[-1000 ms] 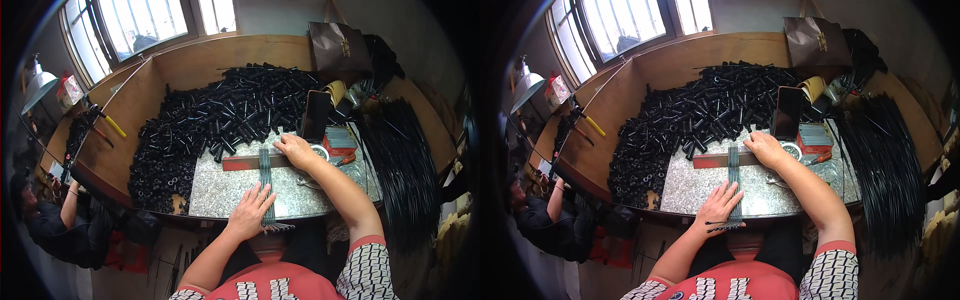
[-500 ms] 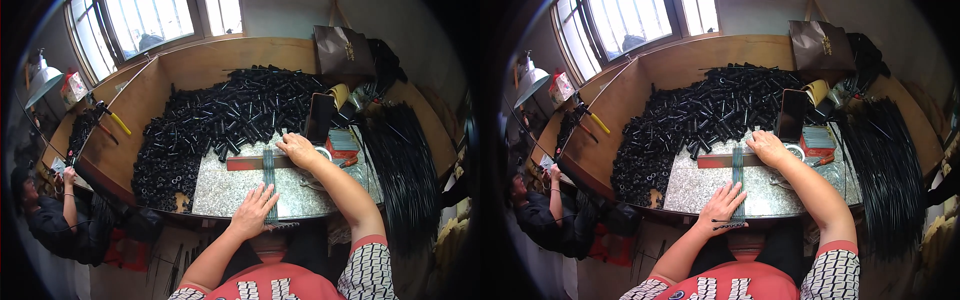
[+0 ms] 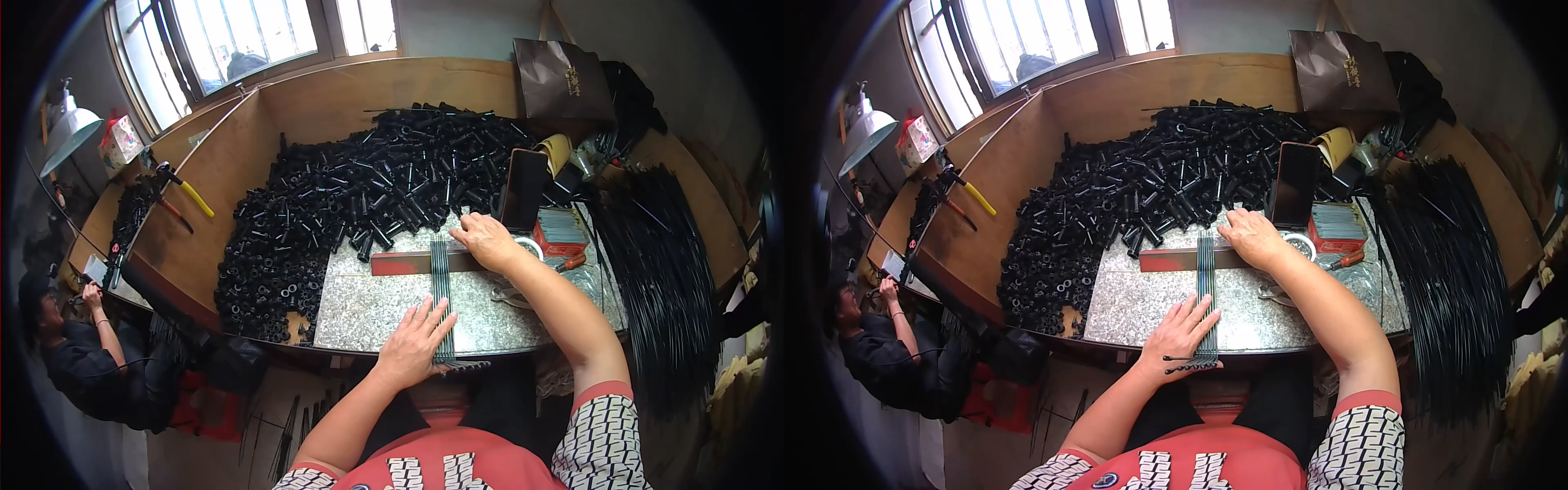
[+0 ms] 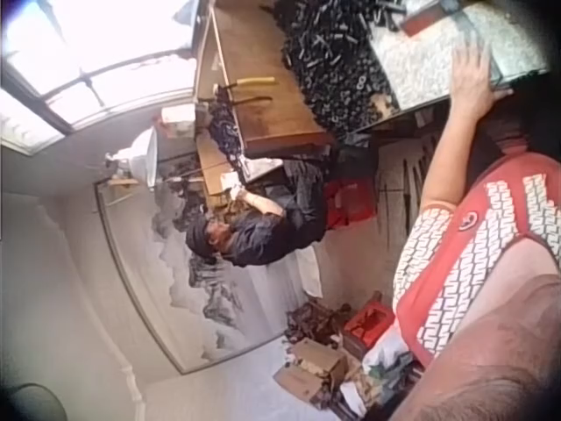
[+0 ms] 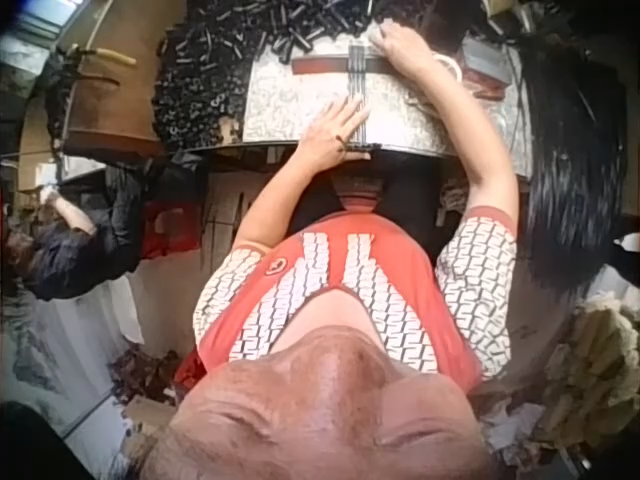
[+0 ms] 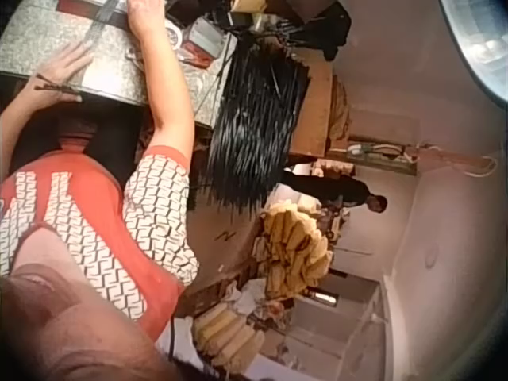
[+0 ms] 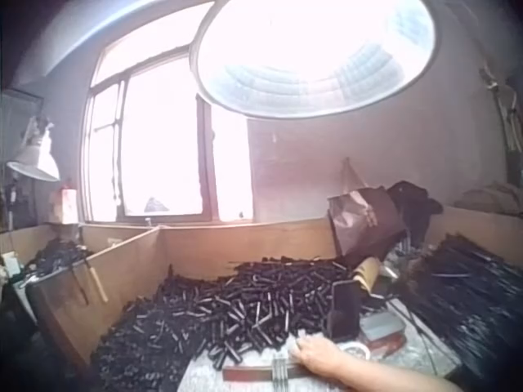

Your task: Assembling black rods into a central connector and securing them with pliers.

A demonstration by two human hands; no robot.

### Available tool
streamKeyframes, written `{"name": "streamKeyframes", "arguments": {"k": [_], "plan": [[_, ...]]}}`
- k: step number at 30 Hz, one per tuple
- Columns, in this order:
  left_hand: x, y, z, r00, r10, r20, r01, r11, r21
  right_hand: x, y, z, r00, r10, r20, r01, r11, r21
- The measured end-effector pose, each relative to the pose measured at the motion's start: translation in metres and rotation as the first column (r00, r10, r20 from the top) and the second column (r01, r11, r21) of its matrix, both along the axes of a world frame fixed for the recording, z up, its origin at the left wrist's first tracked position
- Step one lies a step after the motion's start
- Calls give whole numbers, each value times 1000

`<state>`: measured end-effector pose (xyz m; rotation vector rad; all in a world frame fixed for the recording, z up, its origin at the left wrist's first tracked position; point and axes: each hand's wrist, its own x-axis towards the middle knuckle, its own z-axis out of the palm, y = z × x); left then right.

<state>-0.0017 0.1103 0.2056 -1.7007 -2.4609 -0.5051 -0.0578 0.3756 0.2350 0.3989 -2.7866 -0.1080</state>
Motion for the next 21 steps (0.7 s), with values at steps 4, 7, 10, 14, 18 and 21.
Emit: {"name": "streamKeyframes", "arguments": {"k": [4,7,10,14,18,21], "plan": [[1,1,0,1000,-7,4,7,1000,3,0,3,-8,1000,1,-11,-1,1000,-27],[0,1,-1,1000,-2,2,2,1000,2,-1,3,-7,1000,7,-7,-8,997,-76],[0,1,-2,1000,4,-1,-4,1000,-12,-2,3,-6,1000,12,16,-11,995,-96],[-3,2,-3,998,-21,-59,23,999,36,-3,3,-4,999,20,-30,-21,999,-25],[-2,3,-1,998,-13,-57,15,999,32,-6,1,-4,999,25,-41,-26,1000,-10],[-2,2,-3,998,-16,-60,18,999,31,-6,-1,-8,999,30,-41,-33,998,-56]]}}
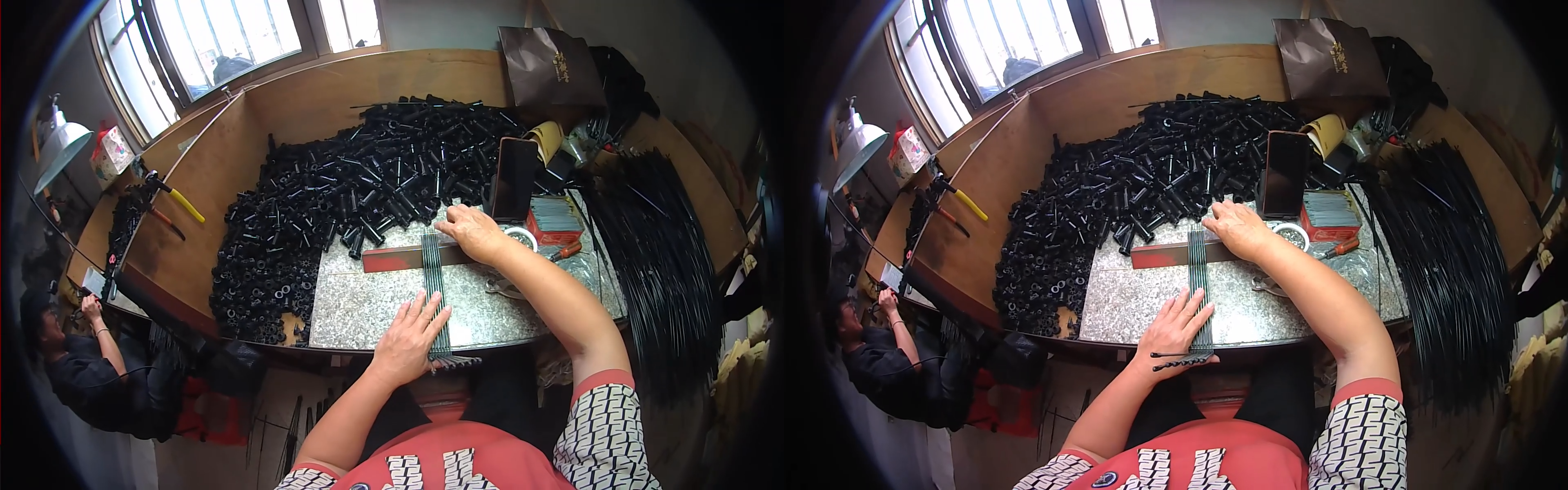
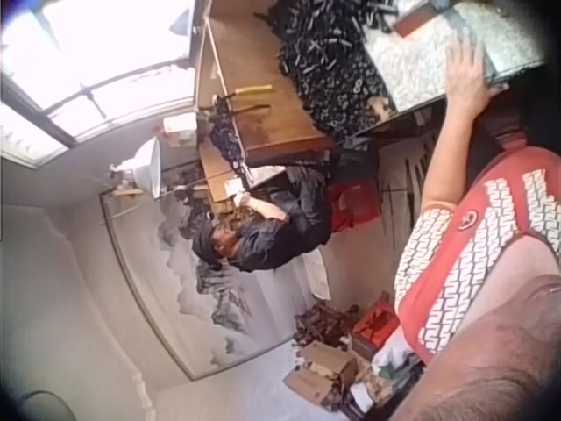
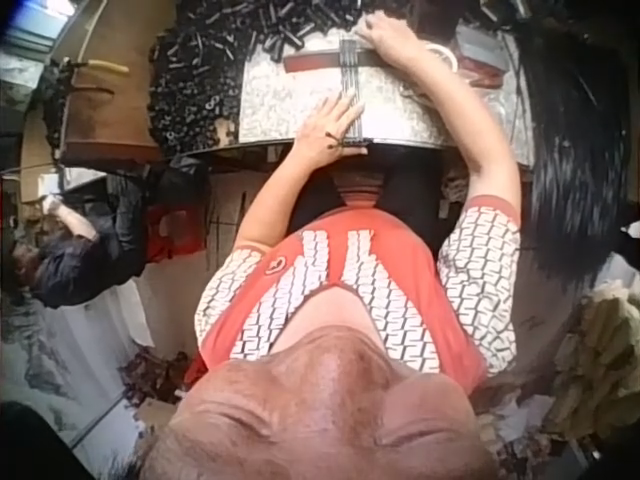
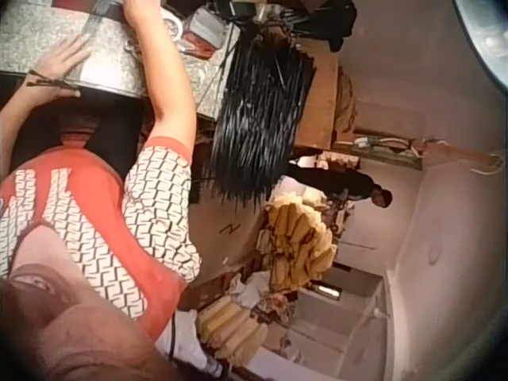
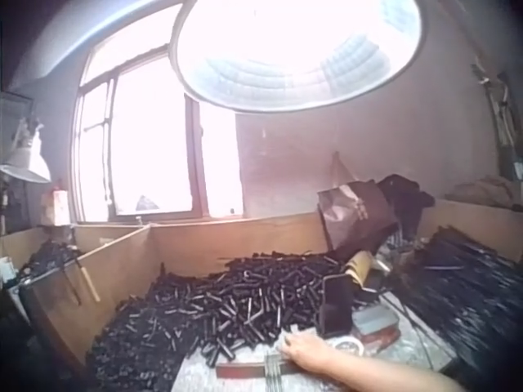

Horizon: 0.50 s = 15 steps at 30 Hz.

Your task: Assembling black rods into a central connector and securing them with pliers.

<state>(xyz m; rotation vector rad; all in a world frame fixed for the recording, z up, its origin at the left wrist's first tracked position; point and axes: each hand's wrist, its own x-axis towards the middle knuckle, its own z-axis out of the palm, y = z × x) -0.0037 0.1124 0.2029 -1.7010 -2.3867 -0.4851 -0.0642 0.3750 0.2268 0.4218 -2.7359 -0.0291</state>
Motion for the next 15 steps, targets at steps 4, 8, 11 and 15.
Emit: {"name": "streamKeyframes", "arguments": {"k": [4,8,11,15], "plan": [[1,1,1,1000,1,7,-1,1000,17,0,1,2,1000,6,9,-5,998,-63],[0,-1,-1,1000,-3,-4,3,1000,29,2,0,2,999,-11,39,15,994,-104],[-1,0,-2,1000,-6,-11,7,999,34,3,2,4,999,-29,45,34,993,-112],[-1,-2,0,1000,2,-3,-2,1000,27,2,4,1,998,-52,45,57,990,-126]]}}
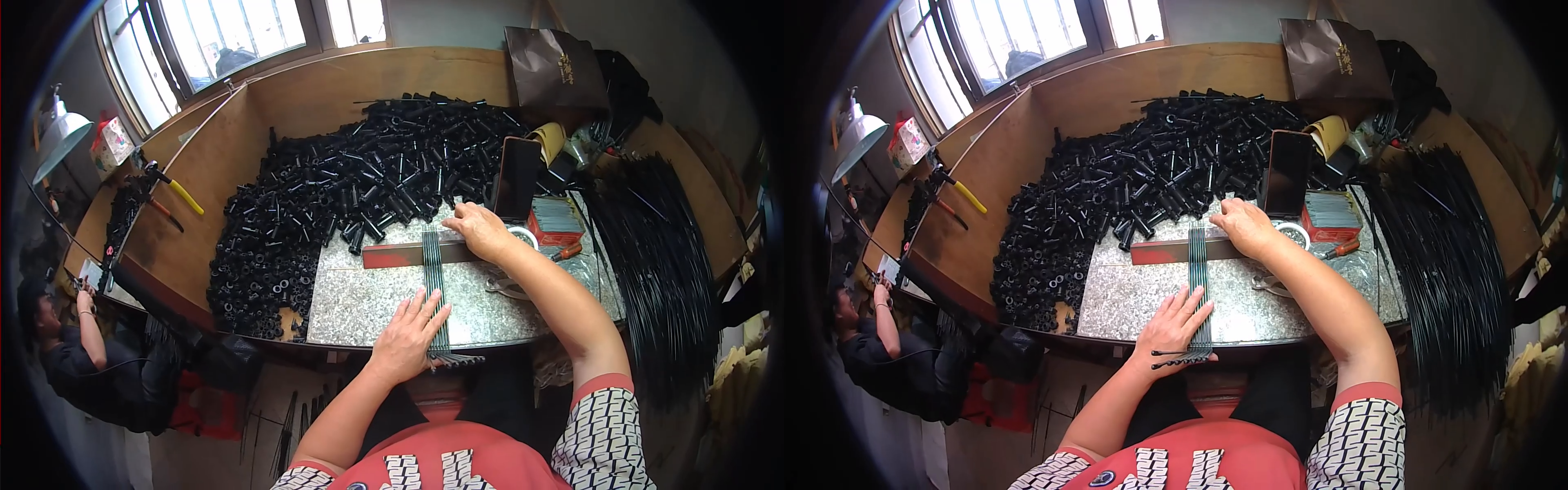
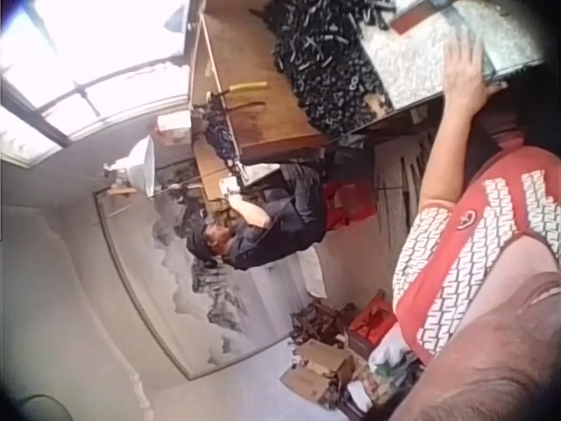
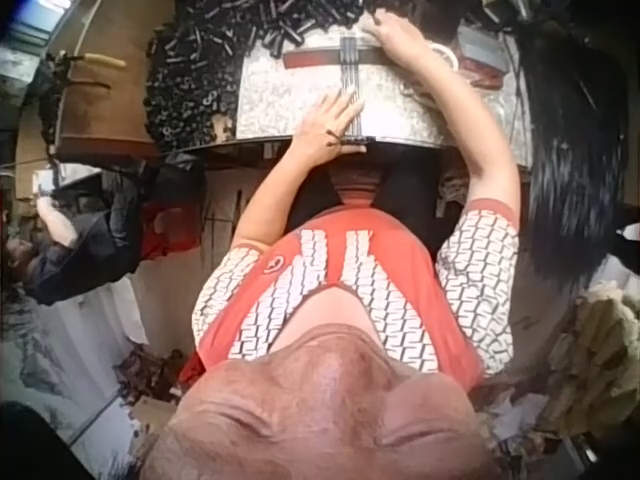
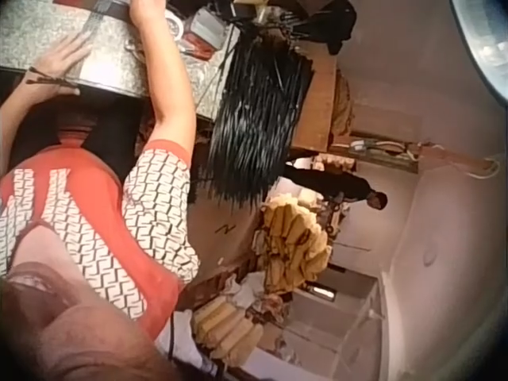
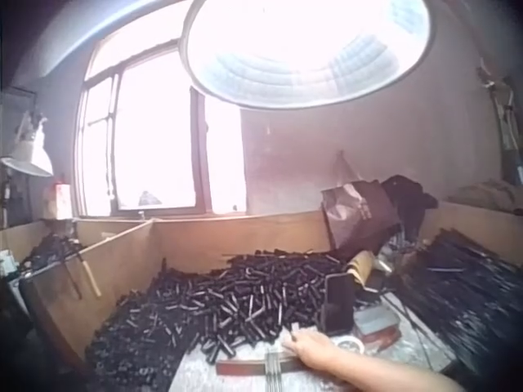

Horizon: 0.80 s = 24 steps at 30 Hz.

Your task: Assembling black rods into a central connector and securing them with pliers.

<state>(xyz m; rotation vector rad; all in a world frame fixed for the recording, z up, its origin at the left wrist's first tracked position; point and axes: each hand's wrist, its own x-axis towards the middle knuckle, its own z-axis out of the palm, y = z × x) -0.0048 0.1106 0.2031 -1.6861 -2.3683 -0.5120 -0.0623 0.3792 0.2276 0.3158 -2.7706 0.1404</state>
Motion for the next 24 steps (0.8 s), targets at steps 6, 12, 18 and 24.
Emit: {"name": "streamKeyframes", "arguments": {"k": [6,12,18,24], "plan": [[1,2,-1,1000,-7,-11,7,1000,-1,1,-1,2,1000,15,-12,-16,1000,-14],[3,4,-4,999,22,29,-20,999,-37,-1,-2,-2,998,47,-32,-48,998,-33],[-3,2,-8,999,31,-28,-32,999,-41,-1,-7,-1,971,221,-89,-238,916,-323],[-5,-4,-6,999,26,20,-25,999,-37,36,18,44,987,8,-159,-44,974,-224]]}}
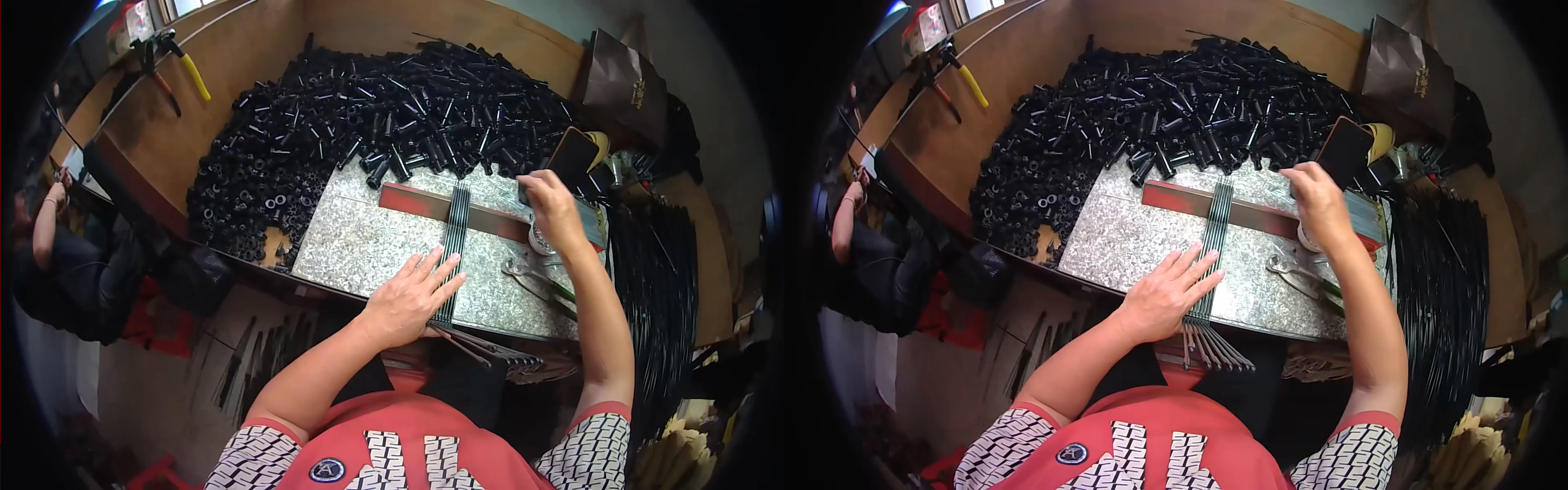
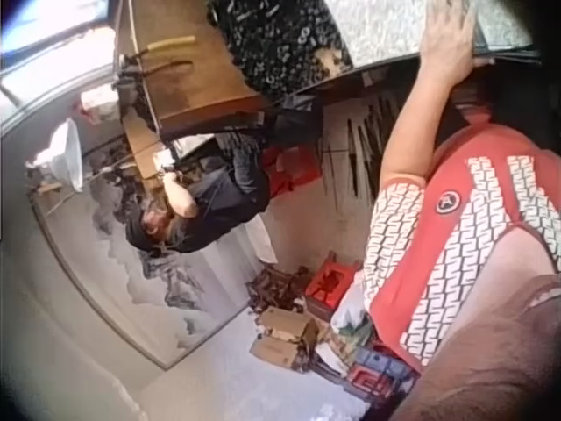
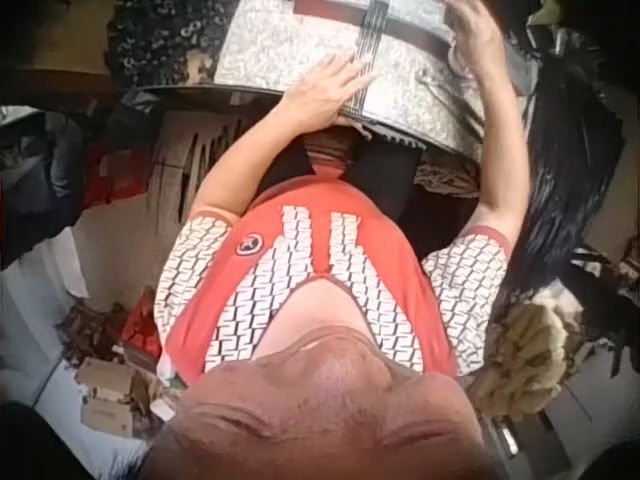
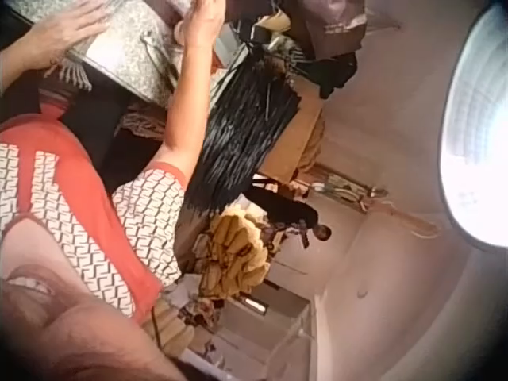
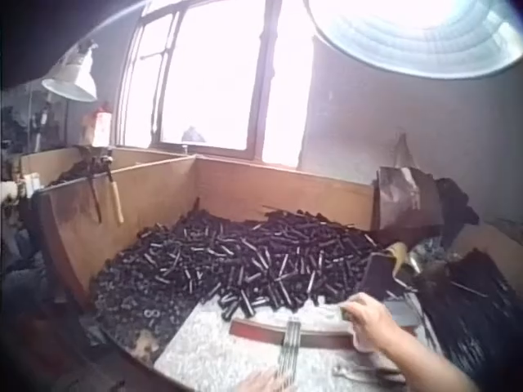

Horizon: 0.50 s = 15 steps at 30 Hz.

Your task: Assembling black rods into a central connector and securing them with pliers.

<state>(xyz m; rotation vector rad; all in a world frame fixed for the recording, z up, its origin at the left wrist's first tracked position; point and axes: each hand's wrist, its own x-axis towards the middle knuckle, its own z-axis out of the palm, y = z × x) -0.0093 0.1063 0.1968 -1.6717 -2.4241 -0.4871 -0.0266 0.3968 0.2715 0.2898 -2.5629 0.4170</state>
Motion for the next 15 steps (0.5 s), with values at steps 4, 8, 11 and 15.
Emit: {"name": "streamKeyframes", "arguments": {"k": [4,8,11,15], "plan": [[1,-1,-1,1000,16,-8,-16,1000,-24,20,64,10,973,-230,27,221,957,187],[2,1,-1,1000,8,-3,-8,1000,-10,40,116,4,788,-567,242,432,788,439],[3,4,4,1000,7,11,-6,1000,-16,45,146,-17,722,-611,325,464,776,428],[4,1,4,1000,21,-5,-21,999,-42,47,128,-10,743,-599,299,470,785,403]]}}
